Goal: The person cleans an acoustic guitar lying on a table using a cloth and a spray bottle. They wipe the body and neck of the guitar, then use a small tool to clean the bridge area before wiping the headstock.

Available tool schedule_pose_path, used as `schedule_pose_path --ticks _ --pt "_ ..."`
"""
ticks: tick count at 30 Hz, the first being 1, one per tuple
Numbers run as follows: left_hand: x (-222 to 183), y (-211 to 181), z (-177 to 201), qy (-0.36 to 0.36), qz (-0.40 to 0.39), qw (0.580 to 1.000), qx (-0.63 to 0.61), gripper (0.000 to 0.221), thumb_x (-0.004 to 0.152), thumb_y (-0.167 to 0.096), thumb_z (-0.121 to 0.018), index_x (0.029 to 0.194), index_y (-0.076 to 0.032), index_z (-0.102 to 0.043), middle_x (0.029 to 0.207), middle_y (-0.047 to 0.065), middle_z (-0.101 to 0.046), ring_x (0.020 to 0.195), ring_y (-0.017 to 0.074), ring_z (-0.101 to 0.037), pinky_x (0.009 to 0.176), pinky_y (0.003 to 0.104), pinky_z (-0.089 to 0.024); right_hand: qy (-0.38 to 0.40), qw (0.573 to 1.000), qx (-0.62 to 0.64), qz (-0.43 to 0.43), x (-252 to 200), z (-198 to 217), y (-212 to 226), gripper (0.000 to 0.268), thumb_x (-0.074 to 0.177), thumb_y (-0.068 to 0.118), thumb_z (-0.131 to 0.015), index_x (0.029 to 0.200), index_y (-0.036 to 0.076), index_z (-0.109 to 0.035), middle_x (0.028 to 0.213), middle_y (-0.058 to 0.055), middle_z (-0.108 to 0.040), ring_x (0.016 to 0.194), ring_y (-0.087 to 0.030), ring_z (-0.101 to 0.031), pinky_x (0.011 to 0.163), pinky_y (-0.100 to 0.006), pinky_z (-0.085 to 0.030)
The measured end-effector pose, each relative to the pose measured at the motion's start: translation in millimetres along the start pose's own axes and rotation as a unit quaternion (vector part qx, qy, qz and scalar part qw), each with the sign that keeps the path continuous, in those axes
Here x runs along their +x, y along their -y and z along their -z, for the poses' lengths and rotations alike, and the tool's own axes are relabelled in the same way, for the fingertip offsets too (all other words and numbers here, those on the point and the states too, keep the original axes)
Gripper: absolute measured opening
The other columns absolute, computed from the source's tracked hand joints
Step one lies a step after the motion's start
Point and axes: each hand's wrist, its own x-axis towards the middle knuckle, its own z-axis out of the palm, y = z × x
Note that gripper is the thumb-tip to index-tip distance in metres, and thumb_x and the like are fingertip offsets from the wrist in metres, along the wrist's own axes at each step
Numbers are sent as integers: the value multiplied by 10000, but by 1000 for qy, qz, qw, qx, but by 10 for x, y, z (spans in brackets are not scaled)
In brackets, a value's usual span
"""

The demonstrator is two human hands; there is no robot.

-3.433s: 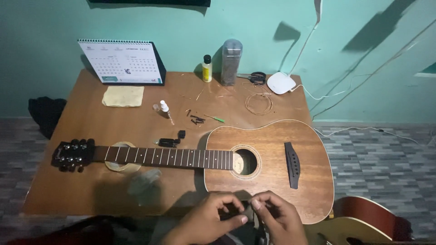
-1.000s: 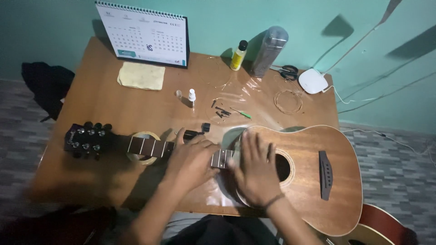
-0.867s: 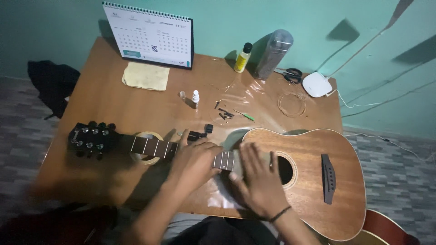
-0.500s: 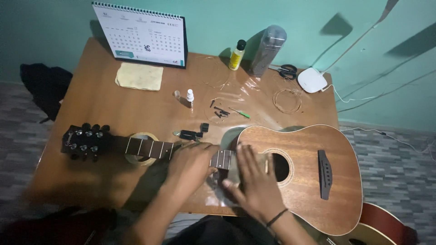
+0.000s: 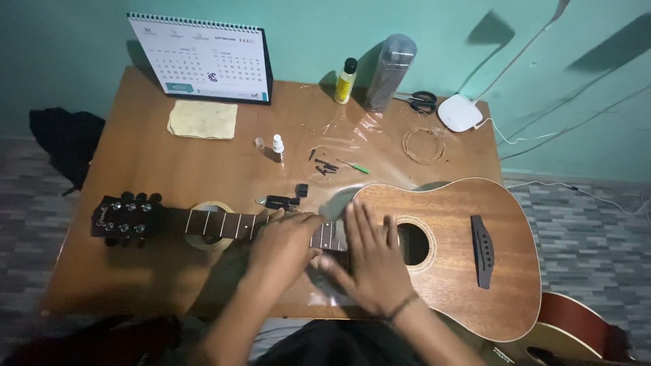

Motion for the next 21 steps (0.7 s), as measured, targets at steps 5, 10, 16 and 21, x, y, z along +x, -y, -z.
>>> schedule_pose_path --ticks 5,10,16,21 --pt "-30 -63 96 4 0 1000 -27 568 812 -139 -823 1354 -125 -655 1251 137 -720 1229 356 -651 1170 564 -343 26 997 -61 27 -334 -185 -60 1011 989 787 -345 1652 70 -84 1702 -156 -143 1548 -353 -113 1143 -712 -83" --pt "-24 -55 95 11 -3 1000 -2 574 810 -181 -834 1355 -153 -655 1277 107 -713 1254 335 -639 1167 547 -370 45 998 -9 -43 179 30 -166 969 975 740 -263 1656 78 -70 1724 -157 -95 1577 -361 -76 1191 -691 -88" --pt "-41 -114 187 10 7 1000 -24 492 825 -134 -814 1299 -113 -685 1289 124 -711 1276 331 -631 1192 520 -347 -6 999 42 -27 300 180 -211 909 1007 660 -294 1647 42 -107 1708 -200 -125 1561 -398 -128 1214 -656 -65" --pt "-68 -89 100 14 16 1000 -12 485 812 -170 -835 1277 -124 -702 1270 124 -720 1277 339 -628 1197 541 -337 -27 990 125 52 -135 70 -56 767 1035 472 -467 1598 -8 -267 1641 -266 -284 1497 -453 -285 1204 -590 -224"
